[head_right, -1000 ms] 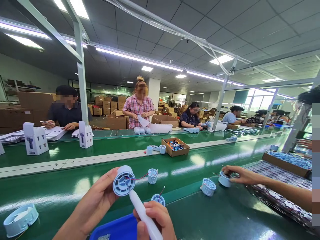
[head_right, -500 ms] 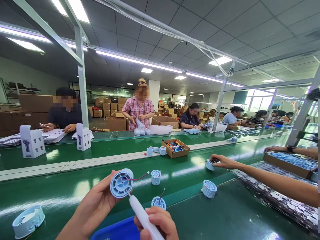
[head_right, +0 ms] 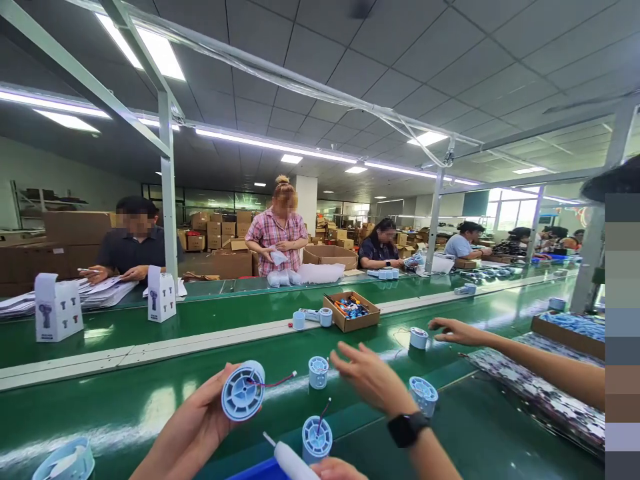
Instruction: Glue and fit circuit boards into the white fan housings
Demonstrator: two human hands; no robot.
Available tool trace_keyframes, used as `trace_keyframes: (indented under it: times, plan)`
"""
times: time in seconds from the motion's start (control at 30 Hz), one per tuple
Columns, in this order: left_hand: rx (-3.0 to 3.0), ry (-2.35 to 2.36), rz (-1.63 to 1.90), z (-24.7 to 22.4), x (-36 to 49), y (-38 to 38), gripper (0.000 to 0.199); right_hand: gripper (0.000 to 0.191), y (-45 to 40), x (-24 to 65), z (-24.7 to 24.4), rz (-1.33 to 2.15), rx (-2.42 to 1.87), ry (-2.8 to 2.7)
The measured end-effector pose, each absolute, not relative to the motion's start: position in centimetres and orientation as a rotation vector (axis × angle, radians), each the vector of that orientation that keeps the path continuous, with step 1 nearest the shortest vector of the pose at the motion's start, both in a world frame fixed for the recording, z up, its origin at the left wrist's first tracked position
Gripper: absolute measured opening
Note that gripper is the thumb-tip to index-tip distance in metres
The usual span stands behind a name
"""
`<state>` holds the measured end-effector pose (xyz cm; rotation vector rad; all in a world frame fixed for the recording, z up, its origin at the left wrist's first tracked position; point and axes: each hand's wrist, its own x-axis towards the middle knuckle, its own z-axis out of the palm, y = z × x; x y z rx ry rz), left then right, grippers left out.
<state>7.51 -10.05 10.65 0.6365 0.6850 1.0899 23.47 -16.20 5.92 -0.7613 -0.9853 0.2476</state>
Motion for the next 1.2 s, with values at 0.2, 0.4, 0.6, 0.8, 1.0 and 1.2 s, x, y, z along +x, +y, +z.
trace_keyframes:
  times: [0.2, 0.4, 0.6, 0.8, 1.0, 1.2]
  plan:
    - [0.62, 0.707, 1.126, 11.0, 7.9, -10.4, 0.009, 0.035, -11.9, 23.6, 7.2, 0.169, -0.765, -1.001]
    - [0.692, 0.731, 1.114, 11.7, 8.0, -11.0, 0.01, 0.035, -12.1, 26.0, 6.9, 0.149, -0.87, -0.917]
    - [0.743, 0.673, 1.083, 11.6, 7.7, -11.0, 0.009, 0.024, -15.9, 30.1, 6.5, 0.075, -0.909, -0.821]
    - [0.778, 0.723, 1.083, 12.0, 7.8, -11.6, 0.012, 0.029, -19.8, 32.5, 5.7, 0.028, -0.858, -0.842]
    - [0.861, 0.772, 1.056, 12.0, 8.0, -12.4, 0.005, 0.029, -21.5, 37.7, 5.7, 0.132, -0.792, -0.984]
    - [0.851, 0.906, 1.151, 11.2, 9.8, -13.3, 0.014, 0.018, -23.4, 34.3, 0.8, 0.178, -0.701, -1.177]
